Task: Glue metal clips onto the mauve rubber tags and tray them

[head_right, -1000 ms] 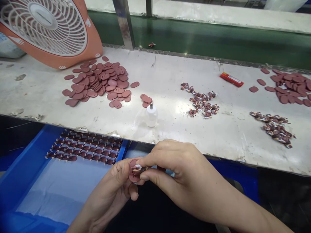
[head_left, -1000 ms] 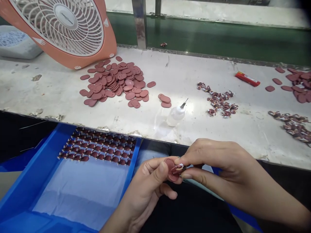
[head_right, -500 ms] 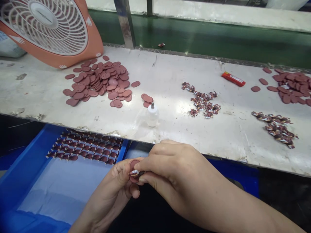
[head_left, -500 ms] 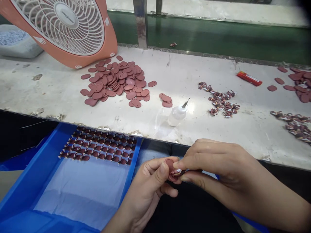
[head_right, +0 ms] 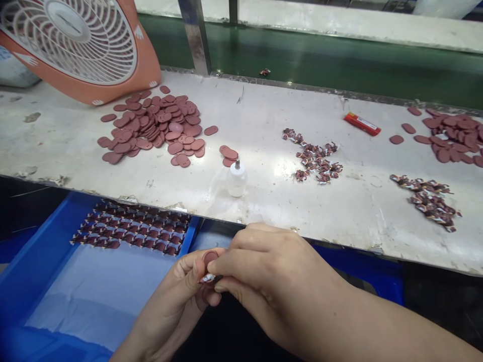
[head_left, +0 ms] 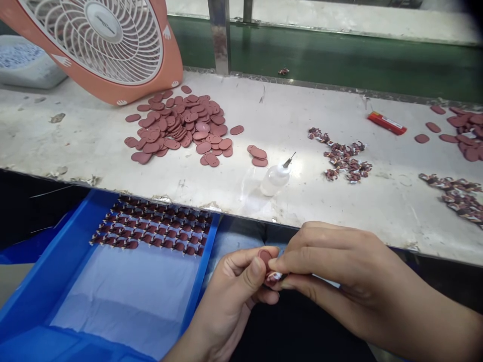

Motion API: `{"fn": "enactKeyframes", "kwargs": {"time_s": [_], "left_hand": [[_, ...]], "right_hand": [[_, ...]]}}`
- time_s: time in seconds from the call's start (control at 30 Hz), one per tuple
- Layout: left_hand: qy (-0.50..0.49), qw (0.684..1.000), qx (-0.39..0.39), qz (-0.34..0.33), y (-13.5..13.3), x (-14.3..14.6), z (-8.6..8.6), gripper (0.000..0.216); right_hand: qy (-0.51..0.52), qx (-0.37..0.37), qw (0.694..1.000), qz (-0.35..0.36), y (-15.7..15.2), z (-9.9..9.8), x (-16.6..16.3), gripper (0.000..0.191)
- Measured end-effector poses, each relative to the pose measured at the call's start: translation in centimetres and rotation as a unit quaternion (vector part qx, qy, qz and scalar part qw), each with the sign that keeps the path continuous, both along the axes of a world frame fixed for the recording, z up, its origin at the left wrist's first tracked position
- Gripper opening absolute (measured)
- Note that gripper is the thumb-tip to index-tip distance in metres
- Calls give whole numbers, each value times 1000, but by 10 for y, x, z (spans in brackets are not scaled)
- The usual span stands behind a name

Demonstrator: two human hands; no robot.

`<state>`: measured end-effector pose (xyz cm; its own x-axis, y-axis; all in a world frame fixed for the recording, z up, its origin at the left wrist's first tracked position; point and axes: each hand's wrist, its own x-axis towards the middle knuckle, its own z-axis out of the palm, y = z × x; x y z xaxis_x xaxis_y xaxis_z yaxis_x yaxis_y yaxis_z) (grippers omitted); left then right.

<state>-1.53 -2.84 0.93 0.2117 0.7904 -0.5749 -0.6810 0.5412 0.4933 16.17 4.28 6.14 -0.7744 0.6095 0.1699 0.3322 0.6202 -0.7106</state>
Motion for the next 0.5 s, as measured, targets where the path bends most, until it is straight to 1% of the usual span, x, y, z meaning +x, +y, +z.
{"fn": "enactKeyframes", "kwargs": {"time_s": [0.1, 0.27, 0.33, 0.5], "left_hand": [[2, 1000, 1, 2, 0, 1, 0, 27], [5, 1000, 6, 6, -1, 1, 1, 26], [7, 1000, 8, 7, -1, 0, 2, 26], [20, 1000, 21, -7, -2, -1, 6, 27]], "right_hand": [[17, -28, 999, 10, 0, 1, -1, 9], [28, -57, 998, 24, -1, 0, -2, 17], [27, -57, 998, 24, -1, 0, -3, 17], [35, -30, 999, 28, -4, 3, -3, 23]]}}
